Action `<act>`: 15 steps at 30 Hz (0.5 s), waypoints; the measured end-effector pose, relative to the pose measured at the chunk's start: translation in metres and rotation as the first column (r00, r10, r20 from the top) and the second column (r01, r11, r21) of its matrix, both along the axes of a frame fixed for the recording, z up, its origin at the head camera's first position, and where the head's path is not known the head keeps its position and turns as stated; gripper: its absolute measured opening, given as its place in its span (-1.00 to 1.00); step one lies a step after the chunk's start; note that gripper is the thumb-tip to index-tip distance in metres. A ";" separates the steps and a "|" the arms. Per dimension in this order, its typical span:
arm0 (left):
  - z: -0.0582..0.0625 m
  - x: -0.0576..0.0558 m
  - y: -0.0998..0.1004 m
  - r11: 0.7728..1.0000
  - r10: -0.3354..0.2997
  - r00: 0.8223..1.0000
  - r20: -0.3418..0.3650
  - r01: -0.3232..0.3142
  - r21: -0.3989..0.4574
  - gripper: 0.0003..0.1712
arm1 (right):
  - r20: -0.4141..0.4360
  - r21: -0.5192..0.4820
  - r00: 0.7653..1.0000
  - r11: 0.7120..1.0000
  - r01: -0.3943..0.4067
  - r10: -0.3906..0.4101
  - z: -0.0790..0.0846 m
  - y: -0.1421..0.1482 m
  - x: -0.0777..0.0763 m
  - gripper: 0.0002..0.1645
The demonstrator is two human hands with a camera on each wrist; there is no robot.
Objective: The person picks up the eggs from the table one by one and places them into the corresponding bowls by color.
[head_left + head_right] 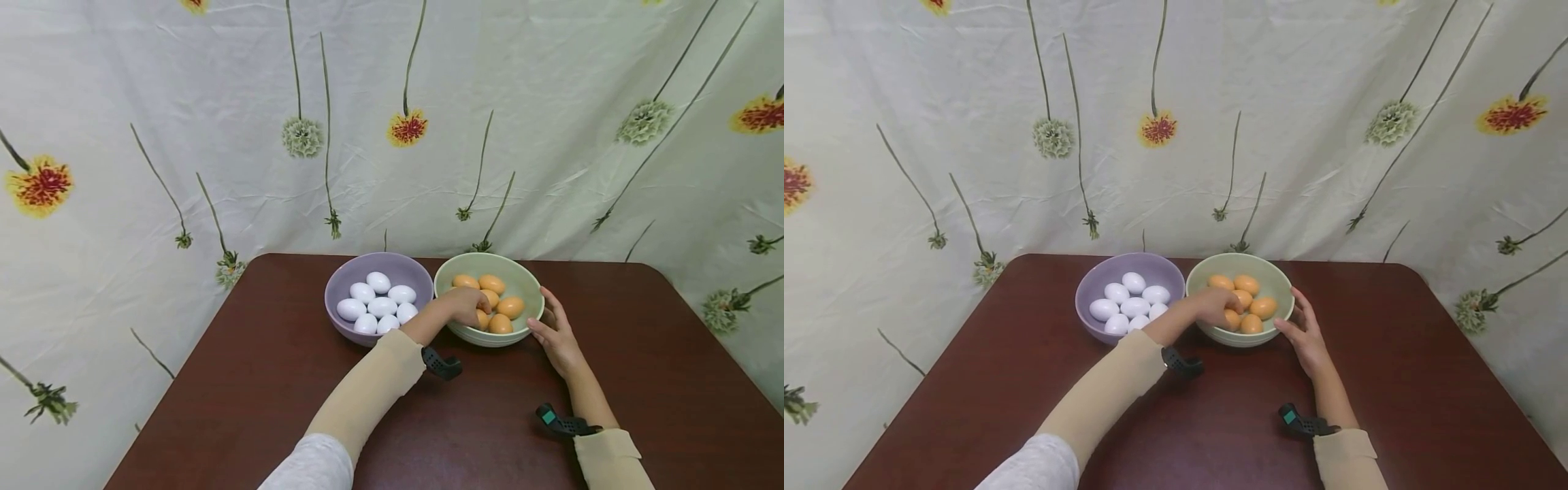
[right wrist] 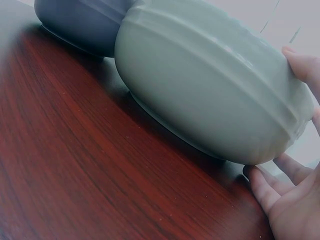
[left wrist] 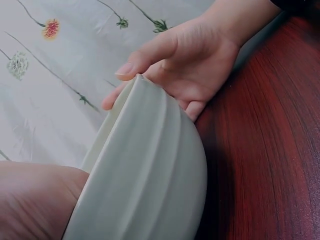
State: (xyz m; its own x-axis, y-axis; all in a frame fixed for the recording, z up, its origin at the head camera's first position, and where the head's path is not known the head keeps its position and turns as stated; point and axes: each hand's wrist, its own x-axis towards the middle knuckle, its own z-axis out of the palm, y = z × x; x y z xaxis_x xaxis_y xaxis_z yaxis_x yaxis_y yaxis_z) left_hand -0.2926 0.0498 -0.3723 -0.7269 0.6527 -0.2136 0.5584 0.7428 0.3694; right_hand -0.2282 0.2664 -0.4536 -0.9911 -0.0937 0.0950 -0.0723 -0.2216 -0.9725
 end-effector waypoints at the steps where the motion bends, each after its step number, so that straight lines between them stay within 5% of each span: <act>1: -0.001 0.000 -0.001 1.000 -0.001 1.000 -0.002 0.001 0.014 -0.60 | 0.001 -0.001 1.000 1.000 -0.001 0.001 0.000 0.000 0.000 -0.12; 8: -0.004 0.002 -0.007 0.981 0.030 0.999 0.023 -0.034 0.193 -0.58 | 0.002 -0.006 1.000 1.000 -0.006 0.006 -0.001 -0.002 0.000 -0.12; 15: -0.010 0.000 -0.014 0.913 0.064 0.995 0.079 -0.090 0.397 -0.58 | 0.016 0.024 1.000 1.000 0.000 -0.001 0.003 -0.003 -0.004 -0.09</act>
State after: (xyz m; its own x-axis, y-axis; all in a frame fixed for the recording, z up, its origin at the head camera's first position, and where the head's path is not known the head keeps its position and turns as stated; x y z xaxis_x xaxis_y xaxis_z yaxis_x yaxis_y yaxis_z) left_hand -0.2928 0.0359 -0.3826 -0.7719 0.6358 0.0067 0.4715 0.5653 0.6769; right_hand -0.2324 0.2631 -0.4509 -0.9925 -0.0955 0.0768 -0.0566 -0.1983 -0.9785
